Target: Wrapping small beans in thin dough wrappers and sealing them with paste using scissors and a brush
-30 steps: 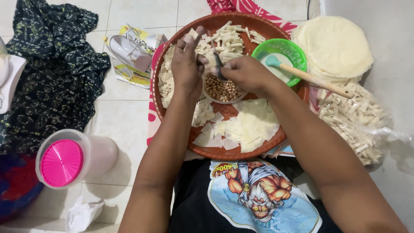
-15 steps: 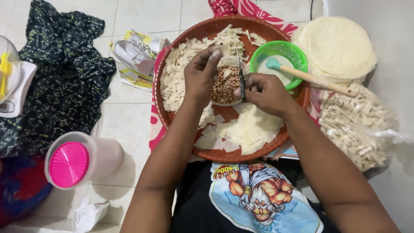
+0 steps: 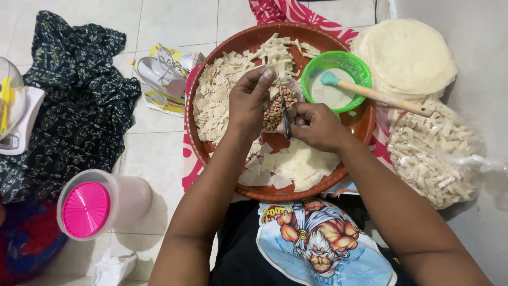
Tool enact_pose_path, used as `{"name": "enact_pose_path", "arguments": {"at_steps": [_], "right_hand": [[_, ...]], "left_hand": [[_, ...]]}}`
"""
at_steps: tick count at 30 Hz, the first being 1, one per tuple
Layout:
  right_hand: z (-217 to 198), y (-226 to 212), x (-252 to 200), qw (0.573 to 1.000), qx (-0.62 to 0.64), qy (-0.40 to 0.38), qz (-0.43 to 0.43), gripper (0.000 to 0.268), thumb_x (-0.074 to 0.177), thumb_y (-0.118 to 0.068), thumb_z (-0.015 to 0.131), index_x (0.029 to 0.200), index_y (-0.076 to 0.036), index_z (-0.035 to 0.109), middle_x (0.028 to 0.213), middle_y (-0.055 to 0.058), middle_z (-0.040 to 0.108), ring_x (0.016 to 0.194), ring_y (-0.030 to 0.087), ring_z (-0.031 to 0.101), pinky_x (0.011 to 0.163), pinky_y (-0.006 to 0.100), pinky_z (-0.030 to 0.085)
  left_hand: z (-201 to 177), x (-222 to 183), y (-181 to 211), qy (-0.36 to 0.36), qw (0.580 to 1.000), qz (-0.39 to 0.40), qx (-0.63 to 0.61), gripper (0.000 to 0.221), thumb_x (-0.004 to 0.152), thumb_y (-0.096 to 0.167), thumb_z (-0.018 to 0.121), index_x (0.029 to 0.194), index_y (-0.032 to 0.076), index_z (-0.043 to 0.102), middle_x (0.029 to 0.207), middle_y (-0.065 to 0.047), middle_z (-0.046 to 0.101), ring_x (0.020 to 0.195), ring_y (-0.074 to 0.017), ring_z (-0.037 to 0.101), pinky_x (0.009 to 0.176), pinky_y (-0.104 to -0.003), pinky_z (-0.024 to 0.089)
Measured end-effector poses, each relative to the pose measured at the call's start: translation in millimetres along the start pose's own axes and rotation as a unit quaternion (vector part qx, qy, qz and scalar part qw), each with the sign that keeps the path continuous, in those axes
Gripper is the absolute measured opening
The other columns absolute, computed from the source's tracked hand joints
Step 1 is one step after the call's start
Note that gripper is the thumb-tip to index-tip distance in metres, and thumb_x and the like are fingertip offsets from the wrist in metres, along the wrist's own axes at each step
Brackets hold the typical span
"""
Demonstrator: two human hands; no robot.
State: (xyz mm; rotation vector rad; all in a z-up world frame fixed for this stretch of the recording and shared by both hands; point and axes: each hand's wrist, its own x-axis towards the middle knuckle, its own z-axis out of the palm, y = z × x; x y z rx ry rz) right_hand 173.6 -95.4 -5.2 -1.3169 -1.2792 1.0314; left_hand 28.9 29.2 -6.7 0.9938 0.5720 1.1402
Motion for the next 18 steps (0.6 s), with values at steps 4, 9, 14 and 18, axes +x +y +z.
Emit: {"name": "enact_pose_path", "arguments": {"at_steps": [4, 9, 14, 18], "right_hand": [[2.9, -9.1, -1.8, 1.0, -0.01, 0.003, -0.009, 0.024, 0.086, -0.026, 0.087, 0.084, -0.008, 0.07, 0.057, 0.0, 0.053, 0.054, 0.008, 0.05, 0.053, 0.024, 0.042], [4.7, -19.7, -5.2, 1.0, 0.011, 0.005, -0.006, 0.025, 0.088, -0.023, 0.087, 0.082, -0.008, 0.067, 0.055, -0.002, 0.052, 0.053, 0.007, 0.049, 0.054, 0.021, 0.04], [5.1, -16.5, -4.3, 1.0, 0.004, 0.001, -0.013, 0.025, 0.088, -0.024, 0.086, 0.083, -0.009, 0.068, 0.055, -0.002, 0.051, 0.054, 0.007, 0.048, 0.055, 0.023, 0.04], [3.6, -14.0, -5.5, 1.0, -0.014, 0.006, -0.013, 0.028, 0.088, -0.027, 0.087, 0.081, -0.008, 0.067, 0.054, -0.001, 0.051, 0.053, 0.008, 0.047, 0.055, 0.024, 0.04]], "left_hand": [[6.0, -6.8, 8.5, 0.004, 1.0, -0.003, -0.001, 0.023, 0.093, 0.019, 0.082, 0.109, 0.004, 0.074, 0.086, -0.012, 0.074, 0.044, -0.0062, 0.05, 0.042, -0.02, 0.043], [12.1, -11.7, 15.1, 0.004, 1.0, 0.019, 0.025, 0.019, 0.091, 0.015, 0.084, 0.103, 0.004, 0.076, 0.076, -0.006, 0.069, 0.048, -0.0037, 0.05, 0.043, -0.019, 0.041], [14.8, -12.6, 15.2, 0.005, 1.0, 0.015, 0.02, 0.018, 0.09, 0.014, 0.085, 0.103, 0.004, 0.077, 0.072, -0.005, 0.066, 0.048, -0.004, 0.05, 0.042, -0.019, 0.041], [18.6, -14.1, 14.9, 0.003, 1.0, 0.01, 0.014, 0.02, 0.09, 0.015, 0.084, 0.104, 0.004, 0.076, 0.075, -0.004, 0.067, 0.053, -0.0011, 0.05, 0.045, -0.017, 0.038]]}}
